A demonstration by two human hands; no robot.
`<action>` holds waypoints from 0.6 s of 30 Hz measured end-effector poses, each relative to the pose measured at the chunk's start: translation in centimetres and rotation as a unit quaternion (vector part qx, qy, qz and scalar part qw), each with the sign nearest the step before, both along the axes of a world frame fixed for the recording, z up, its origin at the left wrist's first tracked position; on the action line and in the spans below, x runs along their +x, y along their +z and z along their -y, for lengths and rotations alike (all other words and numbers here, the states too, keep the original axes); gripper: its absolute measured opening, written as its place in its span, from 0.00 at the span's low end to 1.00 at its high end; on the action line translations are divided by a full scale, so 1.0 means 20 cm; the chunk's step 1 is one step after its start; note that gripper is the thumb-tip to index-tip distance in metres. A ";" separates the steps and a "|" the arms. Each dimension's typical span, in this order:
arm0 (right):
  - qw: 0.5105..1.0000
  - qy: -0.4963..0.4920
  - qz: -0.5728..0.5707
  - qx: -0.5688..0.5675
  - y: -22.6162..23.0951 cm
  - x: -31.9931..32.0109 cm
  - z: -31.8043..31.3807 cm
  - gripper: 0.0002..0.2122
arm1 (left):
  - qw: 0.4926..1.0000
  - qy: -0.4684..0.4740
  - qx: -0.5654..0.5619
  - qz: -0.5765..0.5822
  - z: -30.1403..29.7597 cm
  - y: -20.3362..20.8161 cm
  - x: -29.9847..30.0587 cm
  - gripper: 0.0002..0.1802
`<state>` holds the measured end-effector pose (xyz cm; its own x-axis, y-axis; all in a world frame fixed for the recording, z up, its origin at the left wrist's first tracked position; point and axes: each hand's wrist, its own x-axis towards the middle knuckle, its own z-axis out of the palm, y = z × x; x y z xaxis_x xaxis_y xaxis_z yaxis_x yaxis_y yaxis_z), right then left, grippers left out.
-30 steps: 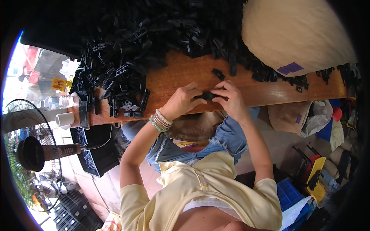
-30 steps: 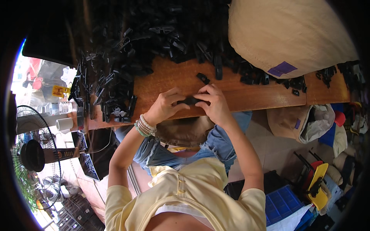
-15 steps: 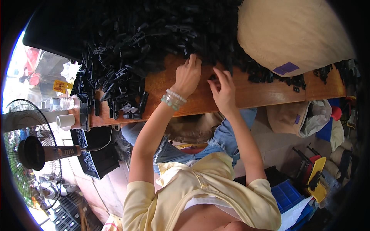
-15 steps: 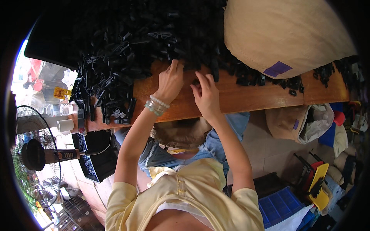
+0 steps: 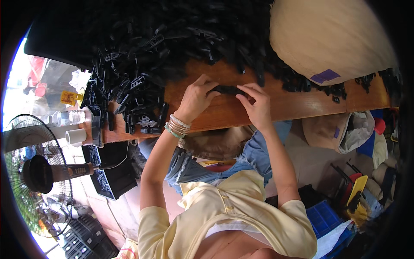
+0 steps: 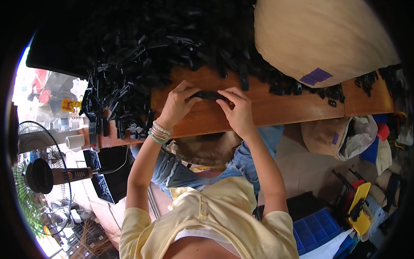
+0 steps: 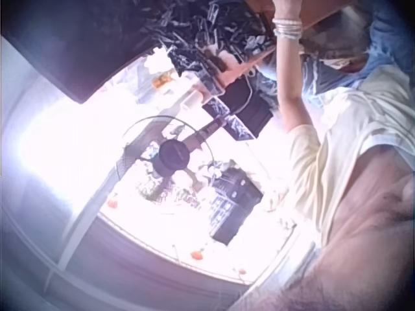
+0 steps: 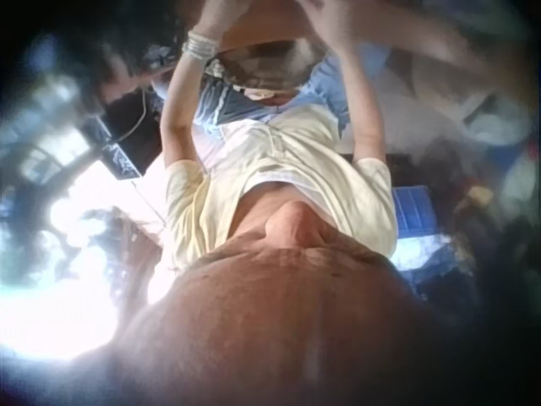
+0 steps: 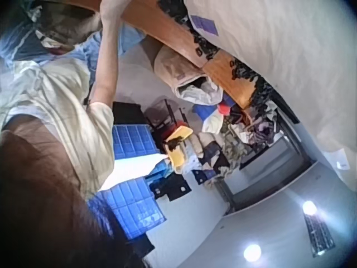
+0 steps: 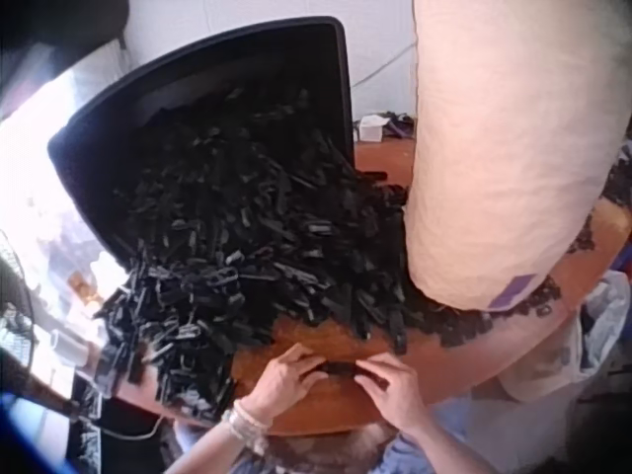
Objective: The person sorts through a large pile of small black plastic components on a wooden table, selecting items and placing them into a bag by hand.
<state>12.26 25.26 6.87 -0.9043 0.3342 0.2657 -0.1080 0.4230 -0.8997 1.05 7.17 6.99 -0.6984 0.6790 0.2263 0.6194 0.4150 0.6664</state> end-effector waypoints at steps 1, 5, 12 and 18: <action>1.000 0.000 0.005 0.005 -0.02 -0.02 0.01 0.10 | 1.000 -0.012 0.009 0.024 0.00 0.01 -0.01 0.13; 1.000 0.015 -0.010 0.012 -0.06 -0.04 -0.04 0.10 | 0.998 -0.037 0.041 0.012 0.01 -0.01 -0.03 0.13; 0.995 0.032 -0.042 0.088 -0.09 -0.09 0.03 0.11 | 0.996 -0.075 0.046 0.022 0.00 -0.03 -0.02 0.13; 0.986 0.159 0.045 0.011 -0.04 0.05 -0.01 0.12 | 0.991 -0.118 -0.045 0.052 0.06 0.09 -0.08 0.15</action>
